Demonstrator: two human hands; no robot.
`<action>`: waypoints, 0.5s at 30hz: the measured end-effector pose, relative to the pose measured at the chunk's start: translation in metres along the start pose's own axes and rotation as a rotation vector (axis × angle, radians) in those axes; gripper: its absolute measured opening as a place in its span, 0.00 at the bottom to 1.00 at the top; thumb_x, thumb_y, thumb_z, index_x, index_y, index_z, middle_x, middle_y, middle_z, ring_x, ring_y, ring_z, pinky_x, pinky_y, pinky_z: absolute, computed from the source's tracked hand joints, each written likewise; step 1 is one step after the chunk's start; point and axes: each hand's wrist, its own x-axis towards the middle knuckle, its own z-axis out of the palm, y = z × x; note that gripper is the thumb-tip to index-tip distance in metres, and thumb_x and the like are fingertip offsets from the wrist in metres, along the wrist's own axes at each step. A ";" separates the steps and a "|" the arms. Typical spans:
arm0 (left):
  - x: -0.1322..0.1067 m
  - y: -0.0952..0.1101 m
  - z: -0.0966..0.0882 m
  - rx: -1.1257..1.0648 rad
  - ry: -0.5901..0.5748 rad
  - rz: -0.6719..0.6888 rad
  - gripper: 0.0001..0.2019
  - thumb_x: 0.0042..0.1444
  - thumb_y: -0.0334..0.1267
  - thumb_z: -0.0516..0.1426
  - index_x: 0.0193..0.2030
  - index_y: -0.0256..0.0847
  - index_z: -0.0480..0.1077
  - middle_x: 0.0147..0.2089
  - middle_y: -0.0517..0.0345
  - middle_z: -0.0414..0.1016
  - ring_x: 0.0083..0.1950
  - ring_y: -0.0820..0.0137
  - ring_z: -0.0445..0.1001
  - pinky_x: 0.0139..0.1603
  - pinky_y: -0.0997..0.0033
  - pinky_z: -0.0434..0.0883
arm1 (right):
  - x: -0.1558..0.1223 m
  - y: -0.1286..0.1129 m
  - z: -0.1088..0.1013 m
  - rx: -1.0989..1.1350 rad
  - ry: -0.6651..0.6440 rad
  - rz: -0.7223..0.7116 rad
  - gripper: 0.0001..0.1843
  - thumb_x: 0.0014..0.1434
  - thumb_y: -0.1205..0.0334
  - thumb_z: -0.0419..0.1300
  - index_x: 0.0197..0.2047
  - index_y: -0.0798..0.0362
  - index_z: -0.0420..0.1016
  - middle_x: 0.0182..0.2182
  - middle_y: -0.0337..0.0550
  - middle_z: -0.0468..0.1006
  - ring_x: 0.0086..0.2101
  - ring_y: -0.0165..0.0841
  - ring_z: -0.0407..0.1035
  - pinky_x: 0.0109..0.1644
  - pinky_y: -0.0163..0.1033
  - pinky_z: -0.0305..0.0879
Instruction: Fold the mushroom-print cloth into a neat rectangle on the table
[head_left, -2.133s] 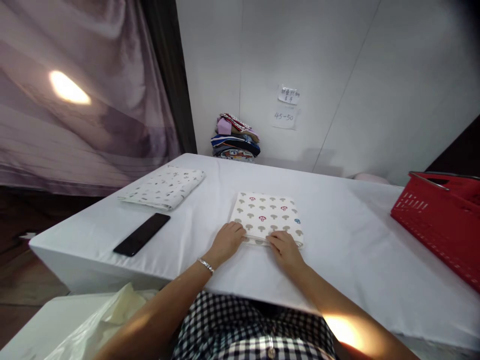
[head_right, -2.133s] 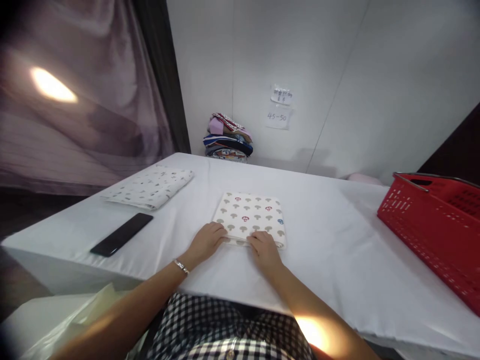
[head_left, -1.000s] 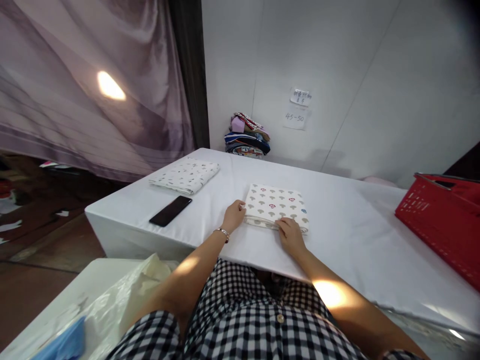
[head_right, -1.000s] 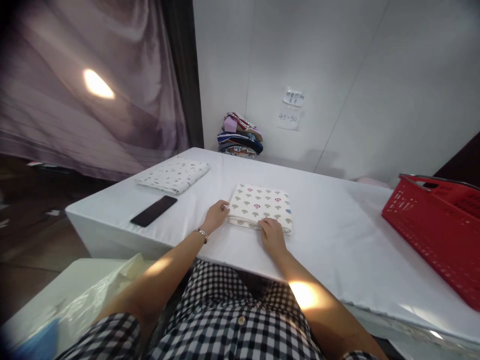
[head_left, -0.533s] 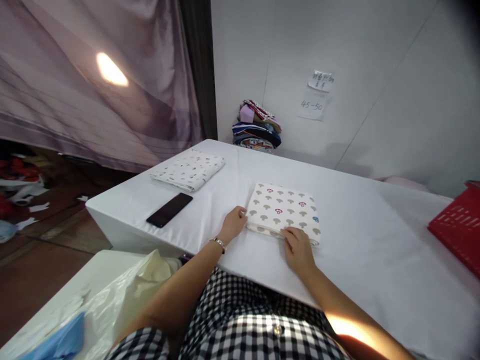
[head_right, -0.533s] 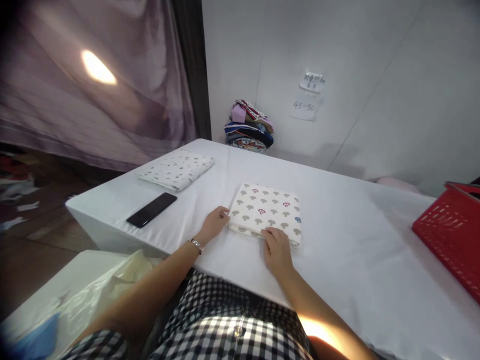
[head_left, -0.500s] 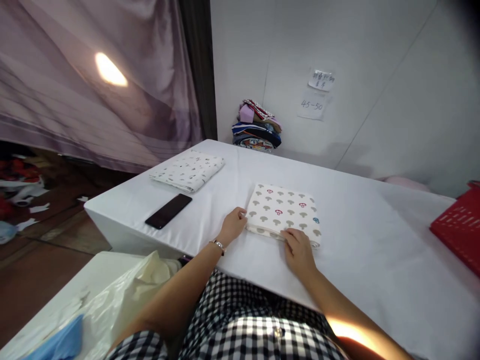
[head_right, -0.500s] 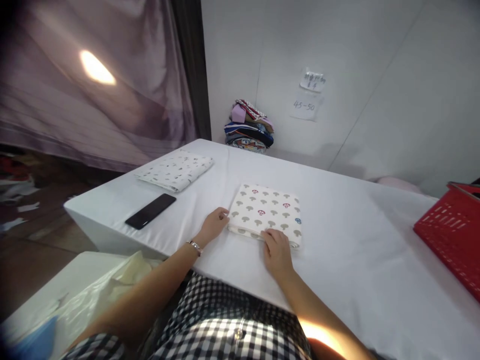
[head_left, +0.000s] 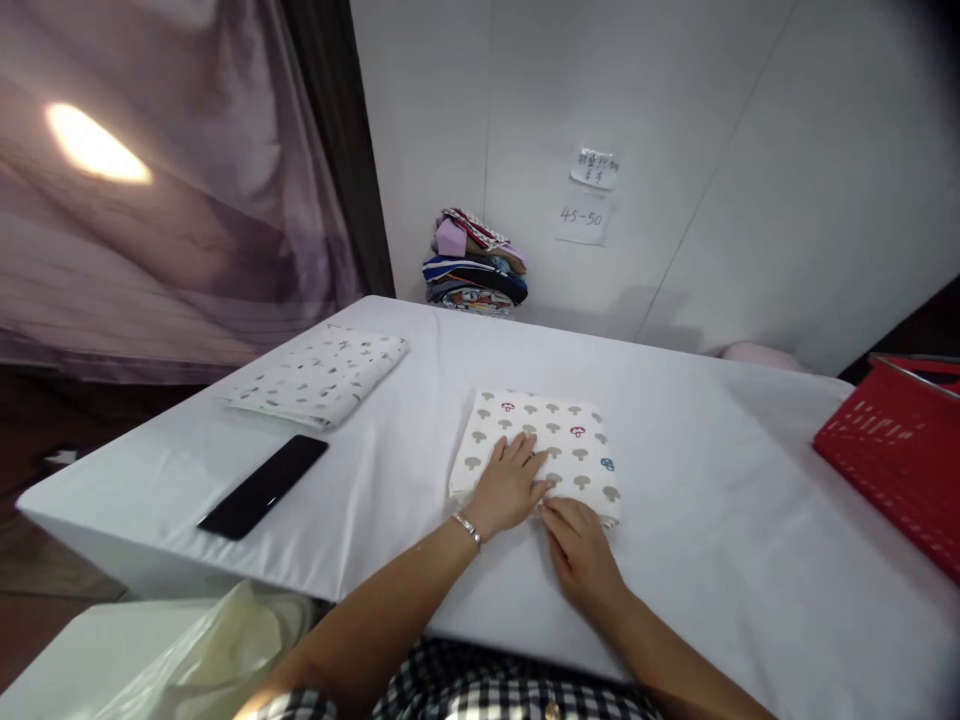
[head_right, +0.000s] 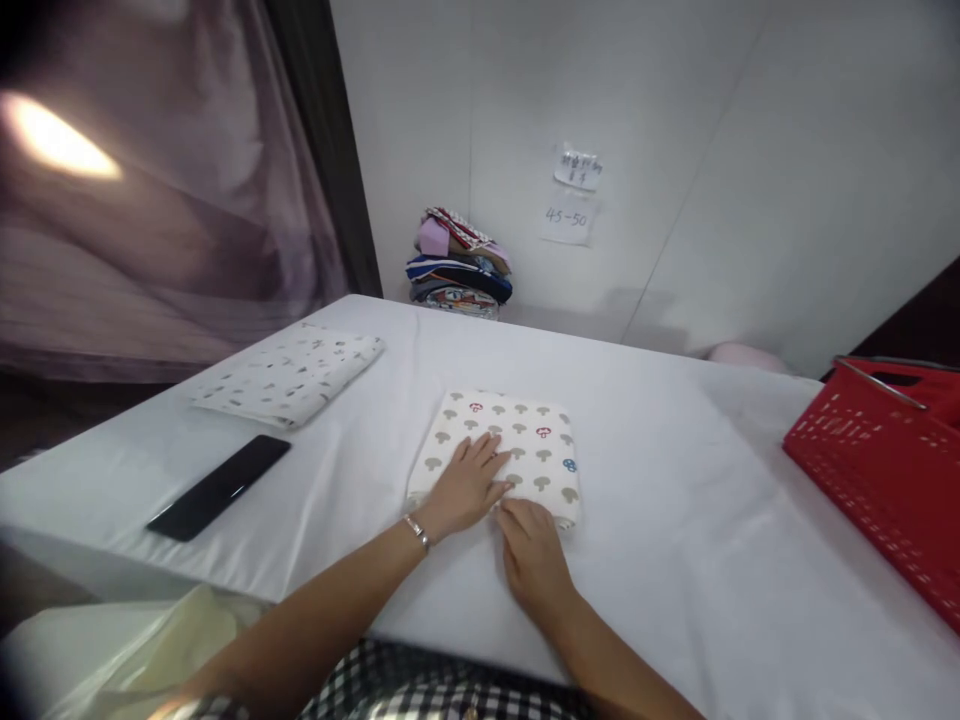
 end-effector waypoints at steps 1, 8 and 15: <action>-0.002 -0.001 0.002 0.014 -0.014 0.001 0.22 0.62 0.47 0.47 0.60 0.42 0.59 0.66 0.48 0.55 0.68 0.58 0.48 0.65 0.46 0.48 | -0.001 -0.001 -0.003 0.010 -0.015 -0.007 0.25 0.57 0.74 0.47 0.56 0.50 0.65 0.49 0.50 0.70 0.49 0.41 0.63 0.51 0.52 0.62; -0.011 0.000 0.004 0.018 -0.011 -0.024 0.24 0.62 0.49 0.45 0.62 0.42 0.58 0.66 0.49 0.54 0.68 0.57 0.47 0.66 0.45 0.45 | 0.018 0.011 -0.037 0.199 -0.079 0.094 0.17 0.59 0.68 0.49 0.46 0.45 0.74 0.45 0.45 0.74 0.46 0.36 0.68 0.48 0.45 0.68; -0.010 0.000 0.003 0.007 -0.006 -0.028 0.27 0.61 0.54 0.45 0.62 0.43 0.57 0.67 0.49 0.54 0.69 0.56 0.46 0.66 0.44 0.44 | 0.084 0.062 -0.048 -0.062 0.099 0.148 0.19 0.61 0.59 0.51 0.55 0.49 0.67 0.59 0.50 0.62 0.59 0.41 0.55 0.59 0.52 0.58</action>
